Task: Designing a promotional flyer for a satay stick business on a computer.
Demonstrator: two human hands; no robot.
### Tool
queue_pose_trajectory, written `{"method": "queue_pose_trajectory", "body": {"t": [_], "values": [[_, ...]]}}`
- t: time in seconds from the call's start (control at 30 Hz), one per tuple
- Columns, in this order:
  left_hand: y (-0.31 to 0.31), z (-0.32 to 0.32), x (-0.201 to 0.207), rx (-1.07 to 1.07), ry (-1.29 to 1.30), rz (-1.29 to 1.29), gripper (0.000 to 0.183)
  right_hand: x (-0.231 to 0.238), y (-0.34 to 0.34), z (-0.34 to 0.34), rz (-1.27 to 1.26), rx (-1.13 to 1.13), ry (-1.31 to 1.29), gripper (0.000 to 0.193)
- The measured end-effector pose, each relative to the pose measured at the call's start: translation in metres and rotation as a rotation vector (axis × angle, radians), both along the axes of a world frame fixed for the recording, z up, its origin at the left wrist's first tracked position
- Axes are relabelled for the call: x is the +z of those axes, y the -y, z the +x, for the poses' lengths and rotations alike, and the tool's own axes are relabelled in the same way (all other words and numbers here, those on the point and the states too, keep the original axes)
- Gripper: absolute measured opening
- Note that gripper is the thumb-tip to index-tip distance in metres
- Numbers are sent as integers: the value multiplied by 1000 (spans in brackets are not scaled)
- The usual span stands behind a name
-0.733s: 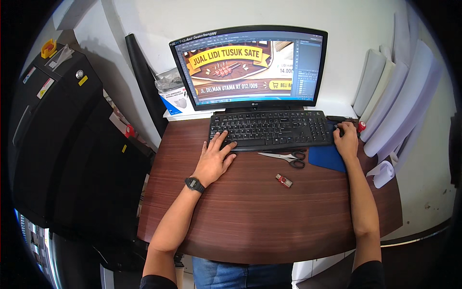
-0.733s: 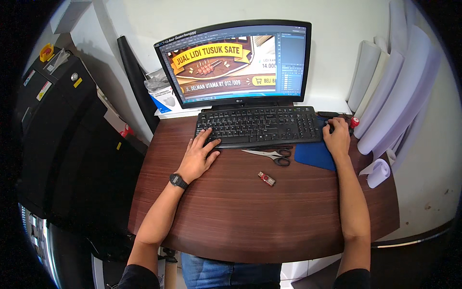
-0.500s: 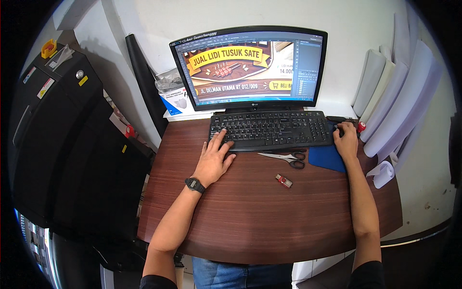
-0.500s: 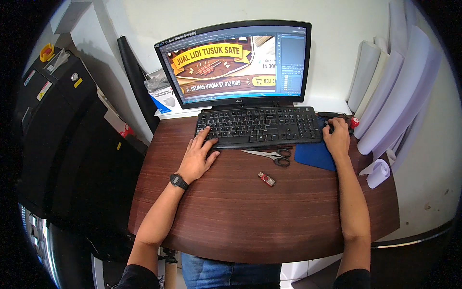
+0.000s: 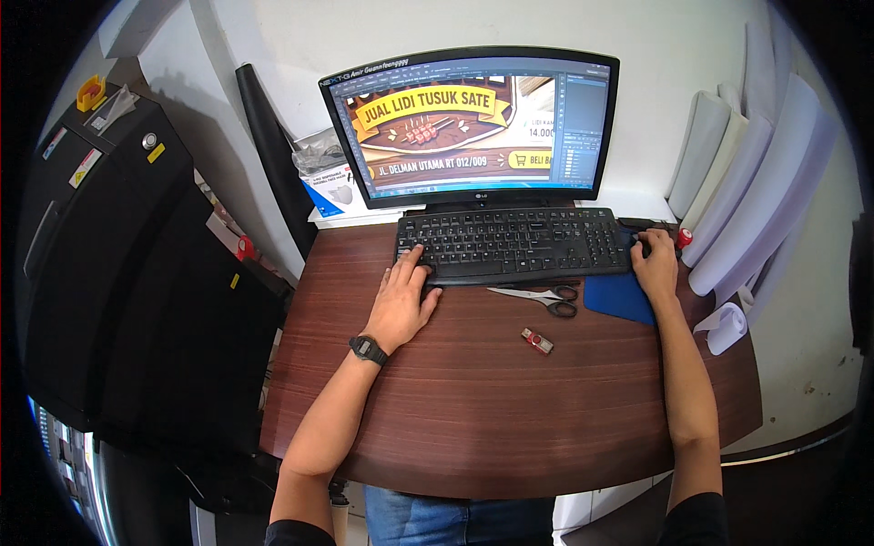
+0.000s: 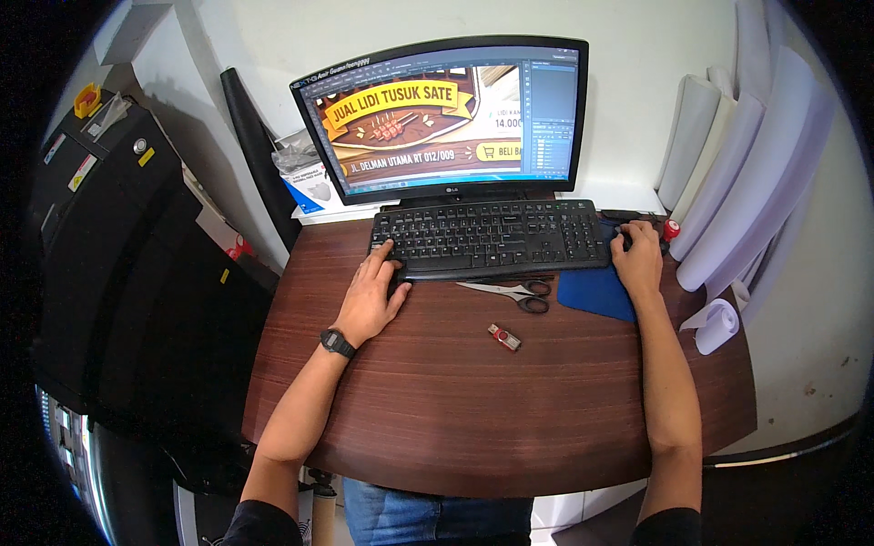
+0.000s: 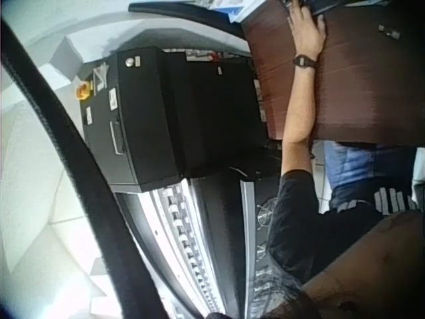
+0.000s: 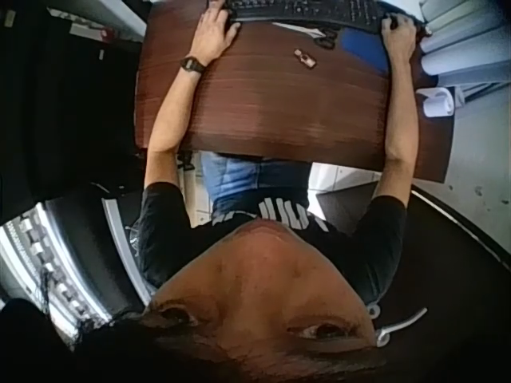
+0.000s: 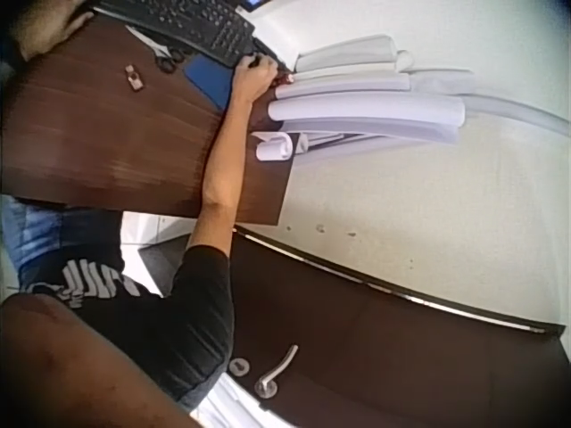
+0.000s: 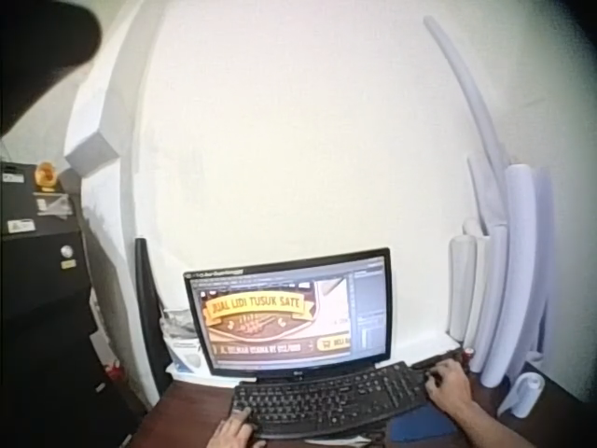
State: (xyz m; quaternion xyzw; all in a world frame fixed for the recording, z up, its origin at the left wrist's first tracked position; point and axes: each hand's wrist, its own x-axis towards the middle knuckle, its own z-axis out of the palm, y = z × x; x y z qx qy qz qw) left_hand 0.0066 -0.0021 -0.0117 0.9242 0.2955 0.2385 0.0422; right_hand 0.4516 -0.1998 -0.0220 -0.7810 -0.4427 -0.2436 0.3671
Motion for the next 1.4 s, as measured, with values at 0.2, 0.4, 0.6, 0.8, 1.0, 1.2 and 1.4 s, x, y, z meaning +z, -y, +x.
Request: {"method": "queue_pose_trajectory", "body": {"t": [0.2, 0.4, 0.6, 0.8, 1.0, 1.2, 1.4], "values": [[1, 0, 1, -4, 6, -1, 41, 1, 1, -3, -3, -14, 8, 20], [2, -1, 4, 6, 39, -41, 44, 1, 1, -2, -14, -22, 14, 20], [4, -1, 5, 22, 36, -21, 47, -1, 0, -1, 5, -15, 23, 19], [3, -1, 2, 24, 24, 8, 55, -1, 0, 0, 0, -3, 20, 20], [3, 0, 2, 39, 12, 3, 59, -2, 0, 0, 14, -7, 32, 19], [4, -1, 3, 41, 5, -1, 61, -1, 0, 0, 7, 1, 38, 20], [5, 0, 6, 27, 18, -55, 59, 0, 0, 0, -10, -9, 17, 21]]}}
